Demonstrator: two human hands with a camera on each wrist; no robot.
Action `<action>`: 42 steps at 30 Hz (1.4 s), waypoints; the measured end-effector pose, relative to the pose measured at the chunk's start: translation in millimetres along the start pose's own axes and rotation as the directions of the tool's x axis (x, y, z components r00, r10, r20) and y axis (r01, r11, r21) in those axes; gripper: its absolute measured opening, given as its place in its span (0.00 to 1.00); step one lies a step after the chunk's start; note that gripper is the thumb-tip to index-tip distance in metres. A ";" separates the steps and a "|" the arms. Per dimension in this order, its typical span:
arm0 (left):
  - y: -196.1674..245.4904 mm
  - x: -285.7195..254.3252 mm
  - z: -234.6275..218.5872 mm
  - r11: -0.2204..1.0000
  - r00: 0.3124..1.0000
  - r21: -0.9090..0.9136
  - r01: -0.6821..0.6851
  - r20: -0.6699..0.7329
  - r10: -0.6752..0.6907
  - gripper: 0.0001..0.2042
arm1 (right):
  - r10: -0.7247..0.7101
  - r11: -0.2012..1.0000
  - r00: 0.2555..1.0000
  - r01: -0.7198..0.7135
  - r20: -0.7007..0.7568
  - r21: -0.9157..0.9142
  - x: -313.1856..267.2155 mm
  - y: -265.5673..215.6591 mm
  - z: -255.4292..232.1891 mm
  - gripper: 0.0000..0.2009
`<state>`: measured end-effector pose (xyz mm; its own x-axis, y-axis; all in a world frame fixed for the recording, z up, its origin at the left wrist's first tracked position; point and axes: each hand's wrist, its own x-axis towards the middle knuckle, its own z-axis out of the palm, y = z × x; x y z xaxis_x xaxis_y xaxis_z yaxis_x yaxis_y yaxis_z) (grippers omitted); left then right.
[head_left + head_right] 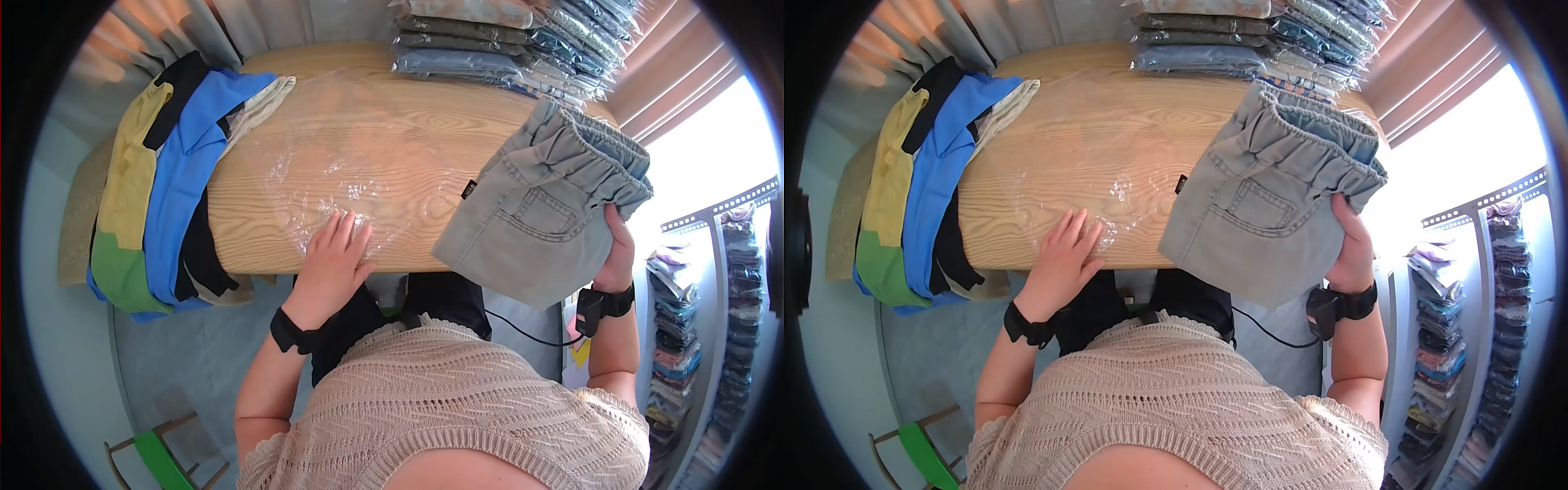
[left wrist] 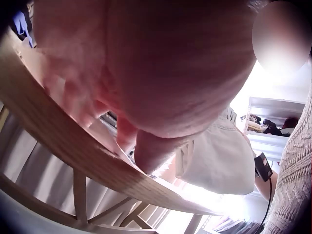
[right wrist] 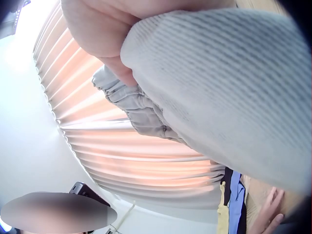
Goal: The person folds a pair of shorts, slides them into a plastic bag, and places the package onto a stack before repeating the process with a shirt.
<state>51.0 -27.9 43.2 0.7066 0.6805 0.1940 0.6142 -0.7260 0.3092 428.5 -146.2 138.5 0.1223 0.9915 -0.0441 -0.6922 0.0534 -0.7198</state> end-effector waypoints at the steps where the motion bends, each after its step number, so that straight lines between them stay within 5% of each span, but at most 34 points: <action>1: 0.1 0.5 -1.6 0.999 0.999 0.026 -0.021 0.027 0.020 0.25 | -0.003 1.000 1.000 0.003 -0.010 0.000 0.1 0.2 0.1 0.21; 11: -2.7 5.4 0.7 0.998 0.999 -0.040 0.048 -0.006 -0.049 0.27 | -0.015 0.999 0.999 0.013 -0.050 -0.040 -0.4 5.3 6.1 0.21; 16: -0.4 1.6 -2.7 0.982 0.996 0.166 -0.087 0.022 0.084 0.27 | 0.001 0.999 1.000 -0.002 -0.024 -0.035 0.4 7.4 11.5 0.21; 20: 3.4 2.3 -2.4 0.987 0.999 0.154 -0.038 0.035 0.033 0.27 | -0.004 1.000 0.999 0.002 -0.053 -0.029 0.2 7.3 9.5 0.22; 29: -6.7 20.2 -7.5 0.984 0.993 -0.134 0.116 -0.013 -0.119 0.26 | 0.098 0.995 0.993 -0.099 0.070 0.002 9.7 25.2 24.9 0.21; 31: -8.3 24.8 -8.4 0.979 0.984 -0.202 0.026 -0.167 -0.061 0.30 | 0.313 0.934 0.936 -0.334 0.162 0.125 24.6 37.2 29.7 0.20; 35: -5.2 33.6 -11.0 0.977 0.979 -0.214 0.017 -0.194 -0.059 0.33 | 0.577 0.699 0.740 -0.666 0.345 0.259 67.9 92.3 19.3 0.19; 37: -5.1 37.6 -6.3 0.961 0.968 -0.246 0.124 -0.184 -0.172 0.36 | 0.643 0.676 0.710 -0.703 0.289 0.222 84.0 129.3 4.3 0.19; 42: -2.7 42.1 -5.3 0.972 0.970 -0.219 0.082 -0.207 -0.128 0.34 | 0.776 0.551 0.580 -0.814 0.246 0.182 97.8 134.2 11.4 0.19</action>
<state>77.2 3.3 55.5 0.5342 0.7736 0.3409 0.5780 -0.6285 0.5204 339.4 -40.7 45.6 -0.6413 0.6460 -0.4140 -0.6106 -0.7564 -0.2346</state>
